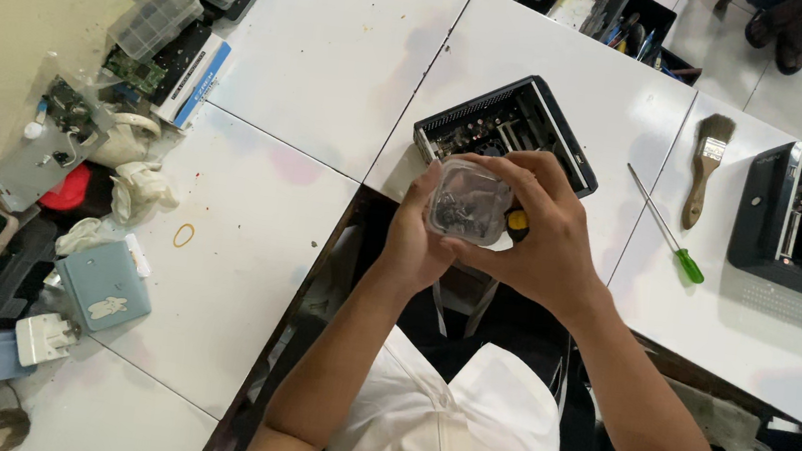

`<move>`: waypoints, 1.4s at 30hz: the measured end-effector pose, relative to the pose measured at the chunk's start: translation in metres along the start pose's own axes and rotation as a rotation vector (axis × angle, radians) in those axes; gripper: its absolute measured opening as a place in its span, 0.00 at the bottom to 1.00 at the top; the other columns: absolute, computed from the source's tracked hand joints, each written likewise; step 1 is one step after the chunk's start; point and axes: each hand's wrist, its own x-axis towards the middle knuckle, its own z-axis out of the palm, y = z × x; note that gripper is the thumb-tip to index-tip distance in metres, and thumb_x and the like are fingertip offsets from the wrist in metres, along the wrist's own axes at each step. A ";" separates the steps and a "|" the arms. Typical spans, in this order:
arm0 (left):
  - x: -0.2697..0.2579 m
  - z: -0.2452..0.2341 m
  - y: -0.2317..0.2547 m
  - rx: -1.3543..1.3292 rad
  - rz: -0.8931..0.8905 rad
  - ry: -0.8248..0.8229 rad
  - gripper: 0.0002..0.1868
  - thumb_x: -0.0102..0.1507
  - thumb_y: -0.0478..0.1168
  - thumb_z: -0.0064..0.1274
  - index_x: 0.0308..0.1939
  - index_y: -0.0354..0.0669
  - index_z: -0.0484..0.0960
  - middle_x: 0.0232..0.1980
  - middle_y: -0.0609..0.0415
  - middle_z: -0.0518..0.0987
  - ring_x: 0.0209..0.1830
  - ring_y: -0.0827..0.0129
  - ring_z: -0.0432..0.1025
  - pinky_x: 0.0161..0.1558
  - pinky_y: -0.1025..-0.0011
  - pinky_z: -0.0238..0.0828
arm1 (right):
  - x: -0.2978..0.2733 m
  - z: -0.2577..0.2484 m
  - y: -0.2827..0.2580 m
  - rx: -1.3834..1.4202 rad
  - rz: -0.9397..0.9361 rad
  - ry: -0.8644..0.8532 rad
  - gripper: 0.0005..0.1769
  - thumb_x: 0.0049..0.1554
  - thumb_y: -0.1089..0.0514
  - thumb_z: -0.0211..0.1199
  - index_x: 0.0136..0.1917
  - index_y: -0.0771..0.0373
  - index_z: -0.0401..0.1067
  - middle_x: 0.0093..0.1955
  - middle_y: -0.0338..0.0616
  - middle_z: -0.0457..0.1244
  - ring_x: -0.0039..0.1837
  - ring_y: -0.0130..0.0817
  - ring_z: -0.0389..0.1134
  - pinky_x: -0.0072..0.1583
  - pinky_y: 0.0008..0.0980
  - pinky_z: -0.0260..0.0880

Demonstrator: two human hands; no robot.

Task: The person uses a screwdriver to remove screws from a small black electronic device on a white table. They then open a small plastic container, pick out a screw, and use the screwdriver to insert and tighten it into the device.

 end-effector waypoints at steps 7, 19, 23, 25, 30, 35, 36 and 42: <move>0.017 -0.031 -0.024 0.030 0.140 -0.364 0.24 0.81 0.60 0.34 0.65 0.46 0.69 0.64 0.38 0.77 0.66 0.50 0.74 0.58 0.53 0.78 | -0.007 -0.003 0.002 0.167 0.044 0.045 0.47 0.46 0.49 0.89 0.73 0.63 0.71 0.62 0.57 0.59 0.52 0.67 0.70 0.54 0.69 0.72; 0.006 -0.012 -0.031 0.014 0.251 -0.305 0.21 0.79 0.62 0.33 0.58 0.50 0.66 0.63 0.41 0.77 0.60 0.60 0.76 0.55 0.64 0.76 | -0.006 -0.009 -0.002 0.223 0.030 0.018 0.49 0.41 0.51 0.90 0.73 0.63 0.75 0.60 0.54 0.64 0.40 0.47 0.71 0.47 0.44 0.73; 0.001 -0.011 -0.036 0.093 0.352 -0.195 0.21 0.78 0.62 0.36 0.56 0.51 0.65 0.55 0.46 0.78 0.55 0.63 0.77 0.52 0.64 0.77 | -0.007 -0.008 -0.009 0.148 -0.011 -0.036 0.50 0.47 0.50 0.87 0.77 0.61 0.70 0.67 0.58 0.61 0.44 0.52 0.71 0.46 0.49 0.75; 0.003 -0.016 -0.041 0.138 0.387 -0.168 0.21 0.78 0.63 0.37 0.56 0.50 0.64 0.54 0.45 0.78 0.53 0.62 0.77 0.50 0.63 0.78 | -0.008 -0.007 -0.010 0.098 -0.034 -0.044 0.48 0.48 0.51 0.87 0.77 0.60 0.70 0.68 0.57 0.61 0.44 0.53 0.72 0.45 0.50 0.75; -0.009 -0.002 -0.038 0.374 0.624 0.011 0.15 0.80 0.55 0.32 0.51 0.50 0.60 0.48 0.55 0.69 0.44 0.75 0.71 0.43 0.73 0.71 | -0.013 0.002 -0.010 -0.003 -0.129 -0.027 0.31 0.53 0.50 0.78 0.69 0.56 0.80 0.62 0.57 0.69 0.36 0.42 0.70 0.35 0.37 0.67; -0.007 -0.010 -0.044 0.379 0.691 0.138 0.16 0.79 0.56 0.35 0.51 0.48 0.63 0.49 0.55 0.68 0.46 0.77 0.68 0.45 0.75 0.67 | -0.019 0.018 -0.010 -0.023 -0.179 0.039 0.28 0.59 0.50 0.71 0.71 0.55 0.79 0.63 0.57 0.70 0.36 0.37 0.63 0.35 0.36 0.64; -0.007 -0.011 -0.046 0.346 0.668 0.161 0.16 0.80 0.56 0.35 0.52 0.48 0.64 0.51 0.56 0.70 0.49 0.78 0.70 0.48 0.76 0.68 | -0.023 0.023 -0.007 -0.057 -0.195 0.072 0.27 0.60 0.48 0.70 0.71 0.55 0.80 0.63 0.57 0.71 0.35 0.35 0.61 0.35 0.35 0.63; 0.013 -0.019 -0.065 -0.199 0.246 0.138 0.28 0.78 0.65 0.37 0.66 0.48 0.70 0.66 0.49 0.76 0.58 0.55 0.81 0.56 0.64 0.85 | -0.029 0.051 0.009 -0.255 -0.266 0.146 0.21 0.63 0.50 0.65 0.67 0.54 0.82 0.60 0.55 0.72 0.41 0.44 0.68 0.38 0.37 0.70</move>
